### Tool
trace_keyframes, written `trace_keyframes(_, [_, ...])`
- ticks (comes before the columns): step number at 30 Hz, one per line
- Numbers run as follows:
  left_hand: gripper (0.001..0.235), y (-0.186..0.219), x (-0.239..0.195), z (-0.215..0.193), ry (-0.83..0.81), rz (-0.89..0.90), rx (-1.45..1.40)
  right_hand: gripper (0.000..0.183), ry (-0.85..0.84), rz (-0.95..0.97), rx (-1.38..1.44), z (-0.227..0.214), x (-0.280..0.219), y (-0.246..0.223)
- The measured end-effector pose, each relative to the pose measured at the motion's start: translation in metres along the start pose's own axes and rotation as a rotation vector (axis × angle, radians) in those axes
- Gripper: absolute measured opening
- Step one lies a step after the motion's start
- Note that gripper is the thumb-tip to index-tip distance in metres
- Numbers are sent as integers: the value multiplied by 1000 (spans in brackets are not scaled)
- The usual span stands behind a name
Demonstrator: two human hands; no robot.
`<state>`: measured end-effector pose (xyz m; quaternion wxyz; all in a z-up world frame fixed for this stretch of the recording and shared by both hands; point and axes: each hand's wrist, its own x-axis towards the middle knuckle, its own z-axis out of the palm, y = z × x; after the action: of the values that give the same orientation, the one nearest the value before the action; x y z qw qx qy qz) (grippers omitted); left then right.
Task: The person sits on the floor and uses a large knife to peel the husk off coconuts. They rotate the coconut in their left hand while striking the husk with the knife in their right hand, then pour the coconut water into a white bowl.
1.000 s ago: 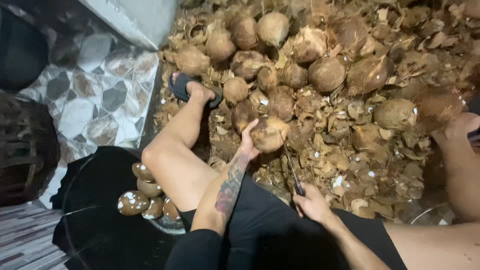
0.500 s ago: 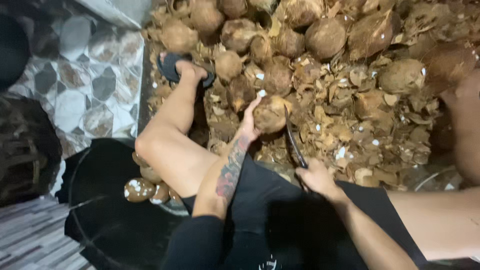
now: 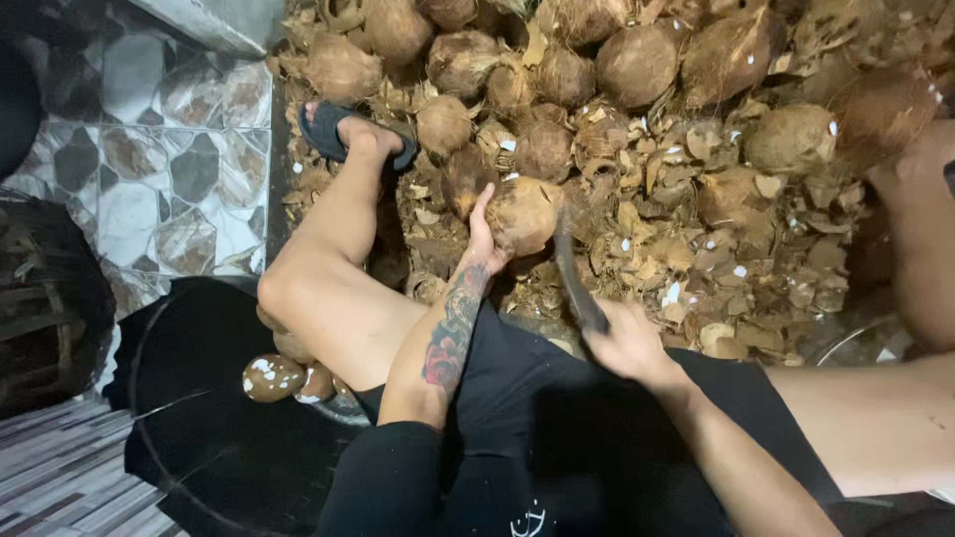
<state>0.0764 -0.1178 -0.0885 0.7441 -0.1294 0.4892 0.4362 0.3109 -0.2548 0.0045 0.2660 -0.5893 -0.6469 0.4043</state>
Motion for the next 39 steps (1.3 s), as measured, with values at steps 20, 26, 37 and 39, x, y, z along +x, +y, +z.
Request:
trace_keyframes(20, [82, 18, -13, 10, -288, 94, 39, 13, 107, -524, 236, -81, 6, -121])
trace_keyframes(26, [91, 30, -10, 15, -422, 77, 143, 34, -353, 719, 468, -21, -3, -15])
trace_keyframes(37, [67, 33, 2, 3, -362, 127, 138, 32, 48, -519, 568, -122, -10, -167])
trace_keyframes(39, [60, 22, -8, -15, -261, 153, 142, 25, -98, -591, 605, -119, -24, -131])
